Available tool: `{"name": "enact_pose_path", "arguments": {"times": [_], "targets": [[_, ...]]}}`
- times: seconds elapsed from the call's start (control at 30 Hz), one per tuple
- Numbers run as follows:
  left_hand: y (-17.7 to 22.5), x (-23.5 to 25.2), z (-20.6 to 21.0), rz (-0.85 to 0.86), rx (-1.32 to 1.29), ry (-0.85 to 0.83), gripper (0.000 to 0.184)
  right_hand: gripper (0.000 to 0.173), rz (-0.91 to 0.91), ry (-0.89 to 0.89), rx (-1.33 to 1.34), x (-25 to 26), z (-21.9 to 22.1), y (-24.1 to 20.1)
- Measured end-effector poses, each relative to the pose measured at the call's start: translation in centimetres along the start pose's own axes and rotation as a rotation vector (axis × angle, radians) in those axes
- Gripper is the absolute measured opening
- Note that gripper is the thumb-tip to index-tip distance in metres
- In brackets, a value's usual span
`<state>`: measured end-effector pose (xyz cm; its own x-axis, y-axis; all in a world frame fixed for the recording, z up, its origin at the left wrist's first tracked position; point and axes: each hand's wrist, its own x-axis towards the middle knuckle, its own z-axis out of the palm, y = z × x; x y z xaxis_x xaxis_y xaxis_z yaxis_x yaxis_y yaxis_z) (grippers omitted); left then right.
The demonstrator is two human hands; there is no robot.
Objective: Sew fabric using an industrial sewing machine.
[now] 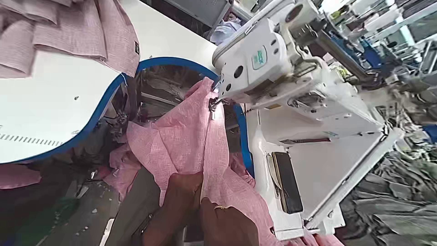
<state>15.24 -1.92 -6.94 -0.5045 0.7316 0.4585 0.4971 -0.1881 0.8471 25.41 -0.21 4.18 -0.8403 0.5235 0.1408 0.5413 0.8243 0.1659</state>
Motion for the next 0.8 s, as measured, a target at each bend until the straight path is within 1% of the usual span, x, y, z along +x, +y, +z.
{"name": "enact_pose_path", "arguments": {"times": [0.07, 0.17, 0.27, 0.33, 0.4, 0.47, 0.6, 0.7, 0.8], "targets": [[-1.8, 1.6, -0.1, -0.021, -0.151, -0.033, 0.032, 0.014, -0.069, -0.098, 0.051, 1.2, 0.5, 0.4], [-2.9, 3.2, 0.4, -0.094, -0.328, -0.065, 0.031, 0.016, -0.076, -0.276, 0.171, 2.1, -0.2, 1.7], [-3.5, 4.7, 1.0, -0.113, -0.361, -0.054, 0.029, 0.021, -0.043, -0.294, 0.222, 3.1, -0.6, 2.2], [-3.2, 5.0, 0.9, -0.089, -0.268, -0.051, 0.028, 0.022, -0.038, -0.227, 0.175, 3.3, -0.7, 2.2], [-2.3, 4.3, 0.6, -0.036, -0.100, -0.032, 0.028, 0.020, -0.045, -0.120, 0.084, 3.2, -0.7, 2.2], [-1.9, 3.7, 0.4, 0.006, -0.023, -0.014, 0.028, 0.019, -0.040, -0.028, 0.026, 3.1, -0.4, 2.1], [-2.0, 4.0, 0.4, 0.054, 0.002, -0.049, 0.025, 0.018, -0.048, 0.150, 0.038, 2.5, 1.4, 2.0], [-1.7, 3.7, 0.4, 0.030, -0.017, -0.073, 0.022, 0.018, -0.042, 0.266, 0.038, 2.3, 2.9, 2.4], [-2.0, 3.5, 0.6, -0.017, -0.082, -0.062, 0.023, 0.019, 0.021, 0.357, 0.047, 2.9, 4.6, 2.7]]}}
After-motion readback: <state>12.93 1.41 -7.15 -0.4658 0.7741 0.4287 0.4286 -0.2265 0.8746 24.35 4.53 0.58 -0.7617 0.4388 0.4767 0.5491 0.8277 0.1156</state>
